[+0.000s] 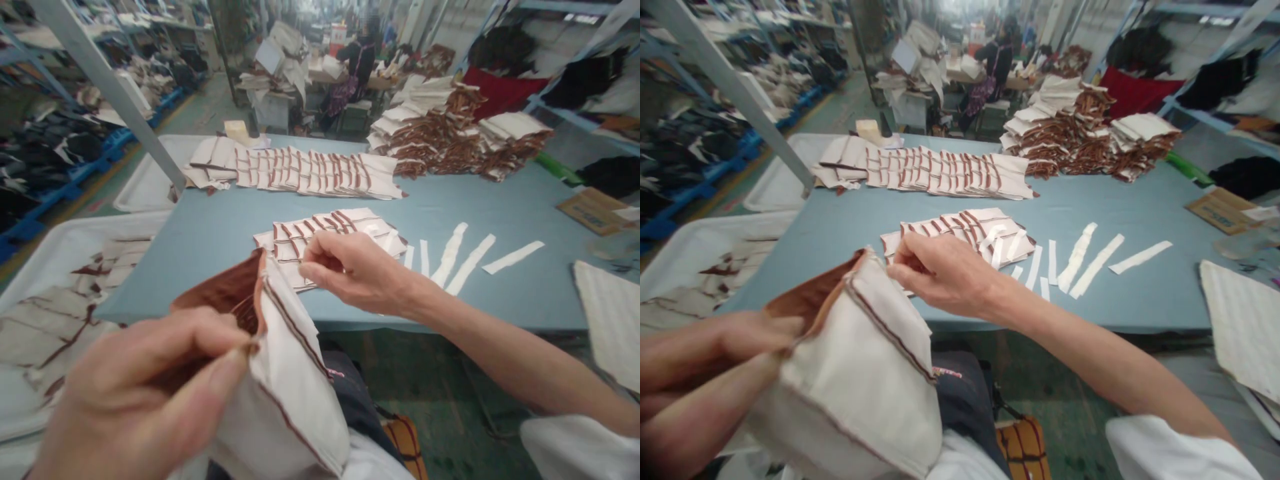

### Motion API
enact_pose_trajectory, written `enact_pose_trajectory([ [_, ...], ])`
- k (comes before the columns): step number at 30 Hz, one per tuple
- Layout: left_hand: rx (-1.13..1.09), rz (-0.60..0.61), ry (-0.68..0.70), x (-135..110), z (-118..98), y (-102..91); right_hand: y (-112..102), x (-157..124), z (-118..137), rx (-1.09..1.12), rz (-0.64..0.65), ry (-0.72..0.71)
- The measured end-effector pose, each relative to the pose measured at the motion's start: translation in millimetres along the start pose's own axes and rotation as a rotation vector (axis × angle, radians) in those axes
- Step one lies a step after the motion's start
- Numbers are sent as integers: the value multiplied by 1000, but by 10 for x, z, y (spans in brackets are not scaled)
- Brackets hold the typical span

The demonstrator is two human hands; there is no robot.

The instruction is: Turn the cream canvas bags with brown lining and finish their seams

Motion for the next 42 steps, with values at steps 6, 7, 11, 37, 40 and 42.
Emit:
enact_pose_trajectory([
  [6,-13,-101,-156,111,-125,39,277,-271,226,604,160,159],
  [7,4,-94,-144,123,-131,42,318,-265,258,650,185,178],
  [11,28,-26,-40,164,-22,28,349,-171,252,717,195,230],
  [37,77,-21,162,306,77,253,257,145,176,338,544,230],
  [40,19,16,91,323,123,254,159,139,246,127,425,112],
  [42,-104,57,1,330,160,251,126,140,284,97,392,17],
])
Point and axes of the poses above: each hand's wrist, its own x-axis towards the middle knuckle, its own y-axis out of the palm, z = x × y, the point moved 4 cm from there along x, towards the middle knuckle, and after that the axes turned 3 degrees about y, right-handed, at the moved point
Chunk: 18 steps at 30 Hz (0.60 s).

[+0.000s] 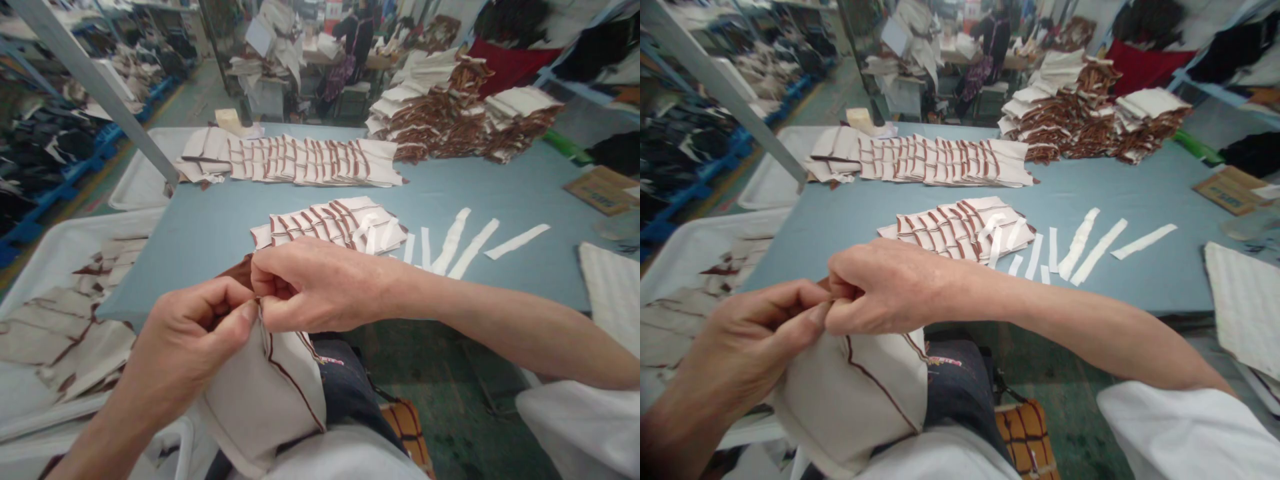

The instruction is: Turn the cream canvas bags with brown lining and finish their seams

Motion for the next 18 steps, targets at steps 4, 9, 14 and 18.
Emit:
enact_pose_trajectory([
  [4,-275,30,-248,-12,78,5,16,54,-81,157,89,-97],
  [9,-256,119,-291,31,129,-13,68,159,-278,365,216,-103],
  [14,-106,287,-171,160,142,-17,88,202,-342,360,213,-86],
  [18,-10,309,-146,234,153,-15,98,248,-398,350,168,-78],
])
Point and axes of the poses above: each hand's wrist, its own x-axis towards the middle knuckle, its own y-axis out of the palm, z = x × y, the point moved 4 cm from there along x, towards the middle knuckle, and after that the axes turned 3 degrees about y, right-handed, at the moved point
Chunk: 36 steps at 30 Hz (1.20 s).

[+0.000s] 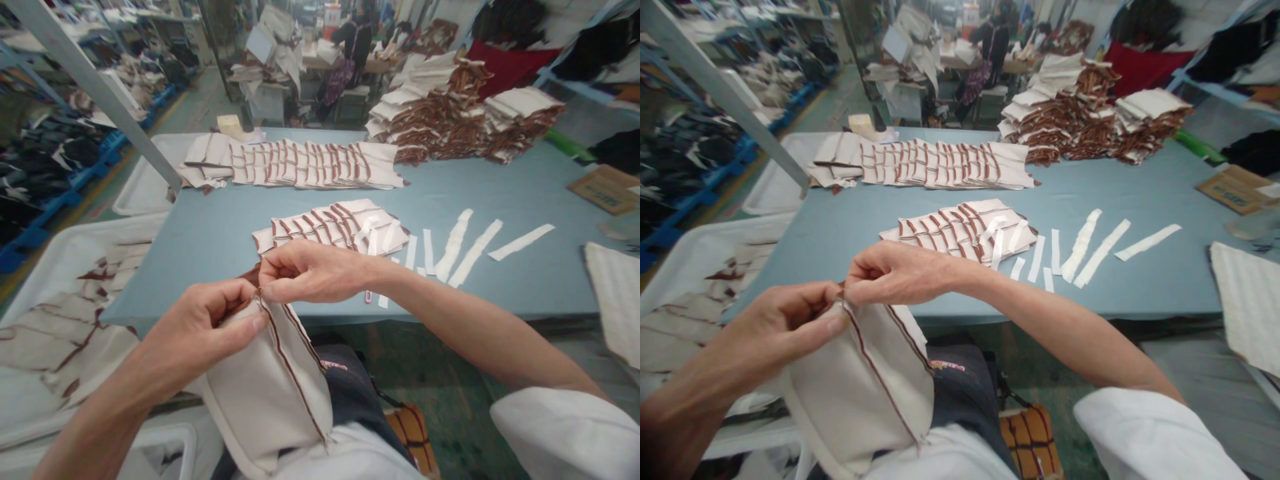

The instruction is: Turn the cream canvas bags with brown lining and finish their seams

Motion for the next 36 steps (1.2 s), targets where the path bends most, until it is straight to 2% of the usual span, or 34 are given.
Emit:
enact_pose_trajectory([
  [6,-98,33,-47,5,132,-9,-32,55,-152,65,-55,-21],
  [9,-181,26,-81,13,187,-16,-11,-11,-150,101,-172,-53],
  [12,-203,-1,-53,39,178,-37,70,-120,-93,-3,-322,-60],
  [15,-177,-31,10,66,143,-59,180,-186,-25,-131,-400,-98],
  [19,-116,-50,42,84,84,-53,242,-202,-11,-164,-496,-97],
  [22,-91,-58,88,95,18,-39,261,-191,-39,-120,-525,-63],
  [25,-142,-36,54,124,52,-27,278,-162,-115,-26,-553,-2],
  [30,-236,8,-9,178,217,-28,357,-75,-302,277,-461,48],
  [36,-104,-58,67,181,123,-90,346,-84,-254,194,-514,-7],
])
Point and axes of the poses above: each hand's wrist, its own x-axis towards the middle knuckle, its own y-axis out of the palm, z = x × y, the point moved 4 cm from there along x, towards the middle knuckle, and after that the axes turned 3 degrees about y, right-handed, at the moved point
